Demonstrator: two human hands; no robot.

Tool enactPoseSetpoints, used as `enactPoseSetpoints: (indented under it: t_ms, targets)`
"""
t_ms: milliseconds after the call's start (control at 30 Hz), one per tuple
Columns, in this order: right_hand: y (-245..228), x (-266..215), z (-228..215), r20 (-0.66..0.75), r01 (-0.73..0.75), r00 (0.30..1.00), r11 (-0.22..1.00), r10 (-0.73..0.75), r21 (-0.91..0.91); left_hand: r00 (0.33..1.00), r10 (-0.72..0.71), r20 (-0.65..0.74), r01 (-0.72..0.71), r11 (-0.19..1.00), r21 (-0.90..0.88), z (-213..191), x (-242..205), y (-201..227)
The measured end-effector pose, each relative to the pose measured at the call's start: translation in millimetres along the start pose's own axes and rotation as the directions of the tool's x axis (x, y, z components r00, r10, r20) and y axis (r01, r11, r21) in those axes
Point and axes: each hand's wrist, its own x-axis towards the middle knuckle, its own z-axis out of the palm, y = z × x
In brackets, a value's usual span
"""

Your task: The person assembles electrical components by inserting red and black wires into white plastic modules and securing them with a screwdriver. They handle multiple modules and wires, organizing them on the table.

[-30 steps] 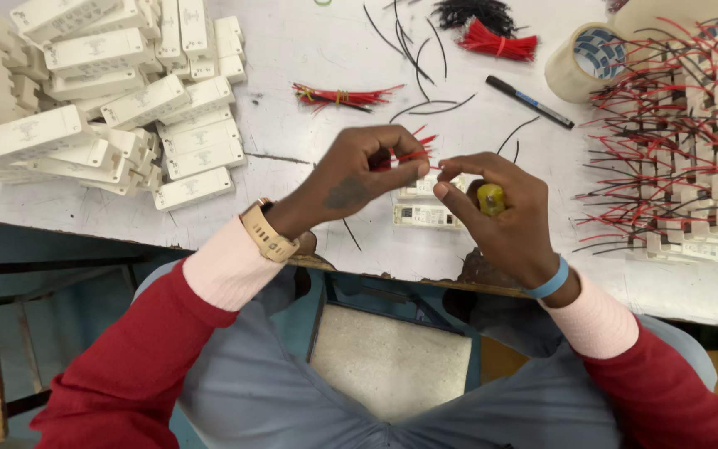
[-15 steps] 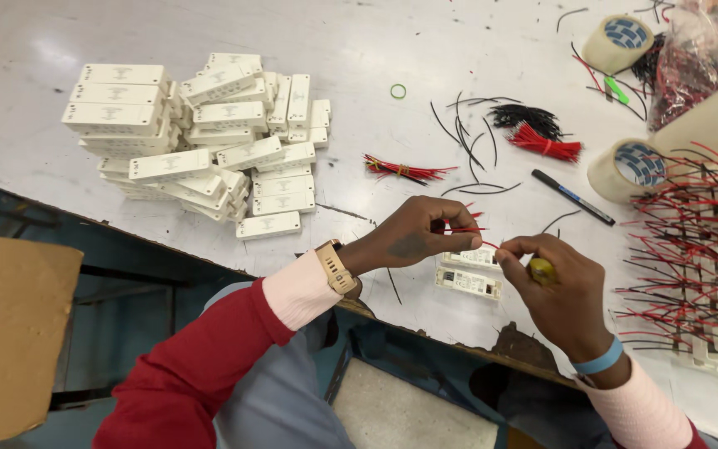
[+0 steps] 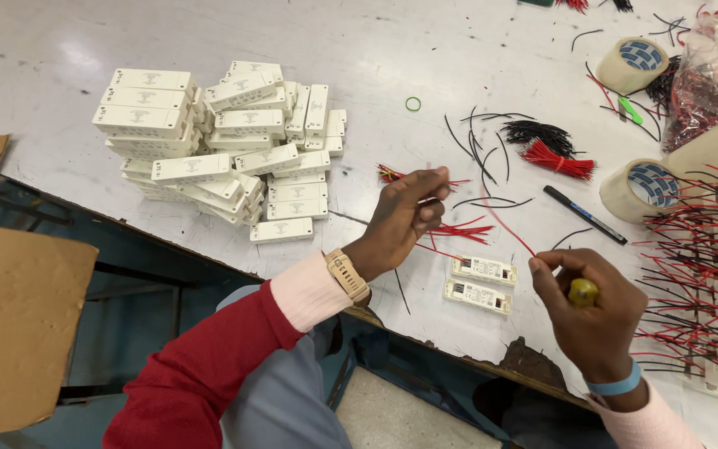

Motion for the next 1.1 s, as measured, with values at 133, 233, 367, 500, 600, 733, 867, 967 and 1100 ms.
enactPoseSetpoints:
  t_ms: [133,233,367,500,600,733,867,967,1100]
  targets:
    - [-5,-7,6,-0.055,0.078,0.995,0.997,-0.079,-0.027,0.999,0.027,-0.017,-0.027,0.999,0.026,15,-8,-14]
    - [-9,-10,14,-0.033,0.154,0.987,0.988,-0.155,-0.029,0.994,-0.056,0.099,0.058,0.998,-0.017,29,-20,-22]
    - [-15,-15,21,0.016,0.158,0.987,0.987,-0.158,-0.01,0.997,-0.03,0.077,0.019,0.99,0.141,37,-24,-21]
    - [-15,-10,21,0.06,0.065,0.996,0.998,-0.064,-0.025,0.999,0.008,0.039,-0.024,0.904,0.428,30,-14,-16]
    - [-8,-3,10,0.059,-0.087,0.995,0.995,0.084,0.048,0.982,0.038,0.186,-0.153,0.74,0.655,15,-5,-14]
    - [10,9,-12,0.081,-0.226,0.974,0.854,0.213,0.468,0.953,0.002,0.303,-0.281,0.384,0.88,-6,-6,-24]
    - [14,29,-16,0.117,-0.181,0.983,0.652,0.141,0.736,0.906,-0.049,0.42,-0.385,0.317,0.867,-12,-13,-32]
    - [14,41,-8,0.133,-0.143,0.989,0.6,0.061,0.787,0.888,-0.071,0.453,-0.425,0.247,0.871,-14,-11,-36]
    - [22,39,13,0.25,-0.271,0.962,0.526,0.113,0.806,0.923,-0.123,0.364,-0.326,0.251,0.912,-18,-12,-43]
